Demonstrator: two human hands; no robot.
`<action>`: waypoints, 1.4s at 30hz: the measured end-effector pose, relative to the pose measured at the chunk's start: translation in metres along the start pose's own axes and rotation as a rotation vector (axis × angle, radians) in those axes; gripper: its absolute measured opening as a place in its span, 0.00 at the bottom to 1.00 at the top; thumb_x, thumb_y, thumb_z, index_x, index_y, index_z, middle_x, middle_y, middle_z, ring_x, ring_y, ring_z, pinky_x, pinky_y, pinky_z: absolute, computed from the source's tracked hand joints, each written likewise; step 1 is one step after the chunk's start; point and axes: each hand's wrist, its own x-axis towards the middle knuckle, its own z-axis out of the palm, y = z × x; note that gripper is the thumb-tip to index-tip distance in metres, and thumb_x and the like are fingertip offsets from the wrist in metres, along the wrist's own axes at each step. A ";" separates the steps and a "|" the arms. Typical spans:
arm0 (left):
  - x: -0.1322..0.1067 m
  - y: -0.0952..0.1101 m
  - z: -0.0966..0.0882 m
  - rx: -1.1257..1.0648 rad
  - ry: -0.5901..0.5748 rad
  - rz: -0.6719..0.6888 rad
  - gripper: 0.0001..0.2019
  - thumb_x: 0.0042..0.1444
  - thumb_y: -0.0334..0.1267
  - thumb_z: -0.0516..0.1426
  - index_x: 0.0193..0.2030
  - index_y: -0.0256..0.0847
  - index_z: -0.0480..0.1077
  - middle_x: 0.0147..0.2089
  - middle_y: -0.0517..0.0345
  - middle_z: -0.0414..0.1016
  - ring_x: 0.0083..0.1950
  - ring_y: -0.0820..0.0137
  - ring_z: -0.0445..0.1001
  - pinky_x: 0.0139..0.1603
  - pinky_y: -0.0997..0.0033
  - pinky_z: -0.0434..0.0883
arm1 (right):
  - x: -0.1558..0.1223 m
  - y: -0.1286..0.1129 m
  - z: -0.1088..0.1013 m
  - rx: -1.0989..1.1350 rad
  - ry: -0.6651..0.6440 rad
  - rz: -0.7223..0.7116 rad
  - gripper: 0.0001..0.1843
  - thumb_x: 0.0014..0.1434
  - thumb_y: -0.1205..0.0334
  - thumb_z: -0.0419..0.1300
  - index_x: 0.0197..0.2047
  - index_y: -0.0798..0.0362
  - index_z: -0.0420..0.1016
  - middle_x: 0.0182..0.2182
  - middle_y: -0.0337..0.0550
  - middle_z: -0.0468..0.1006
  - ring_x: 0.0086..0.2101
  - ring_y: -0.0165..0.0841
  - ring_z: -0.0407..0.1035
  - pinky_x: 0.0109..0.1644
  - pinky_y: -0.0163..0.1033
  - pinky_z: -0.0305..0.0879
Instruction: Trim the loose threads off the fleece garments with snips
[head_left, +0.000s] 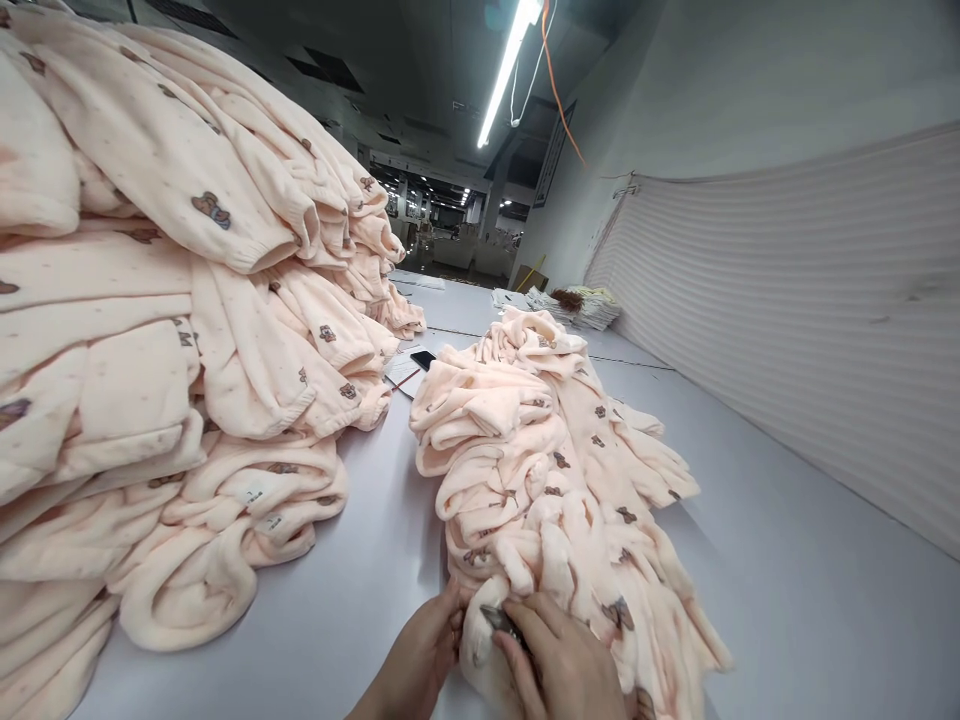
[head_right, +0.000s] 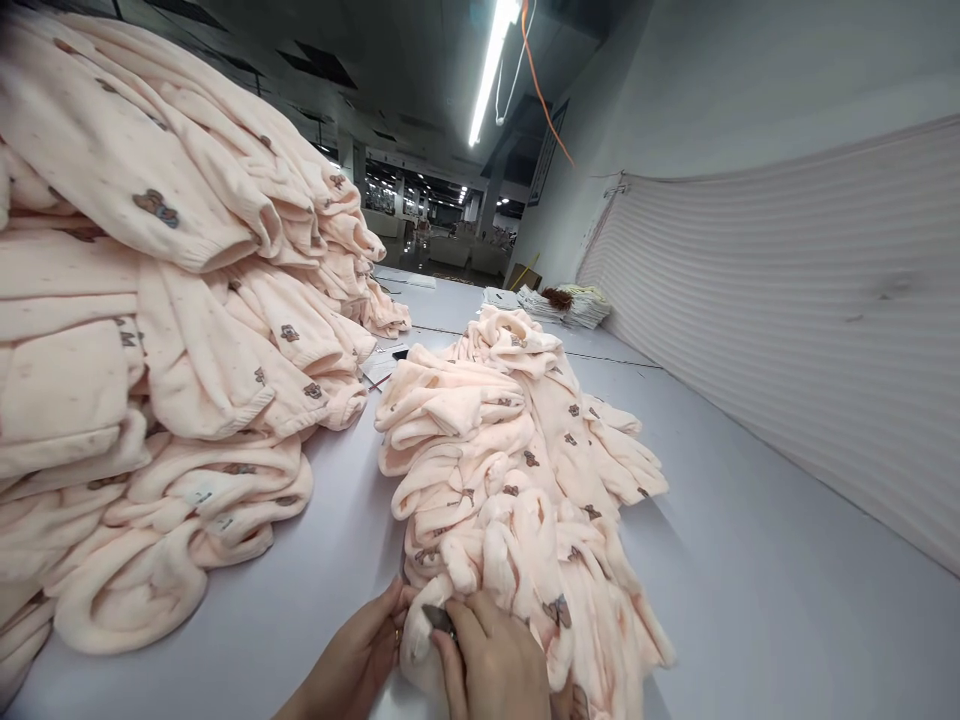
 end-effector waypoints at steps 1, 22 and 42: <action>0.000 0.000 0.000 0.020 0.005 -0.003 0.22 0.58 0.55 0.52 0.40 0.36 0.76 0.38 0.50 0.79 0.45 0.61 0.73 0.46 0.66 0.66 | 0.001 0.001 0.002 0.022 0.009 0.004 0.13 0.63 0.60 0.50 0.44 0.46 0.75 0.37 0.43 0.79 0.34 0.38 0.75 0.37 0.38 0.69; 0.006 0.018 -0.004 0.113 0.009 -0.089 0.12 0.48 0.42 0.65 0.29 0.33 0.74 0.27 0.56 0.76 0.32 0.67 0.73 0.37 0.72 0.64 | 0.010 0.016 0.004 0.013 0.038 0.142 0.16 0.54 0.69 0.52 0.45 0.49 0.71 0.37 0.44 0.77 0.37 0.41 0.73 0.38 0.40 0.64; 0.015 0.005 -0.001 -0.255 -0.168 -0.153 0.15 0.60 0.40 0.54 0.45 0.31 0.75 0.40 0.45 0.81 0.47 0.58 0.76 0.51 0.63 0.65 | 0.017 0.007 -0.005 0.345 -0.024 0.071 0.17 0.54 0.70 0.54 0.46 0.47 0.73 0.36 0.41 0.76 0.37 0.36 0.71 0.39 0.36 0.64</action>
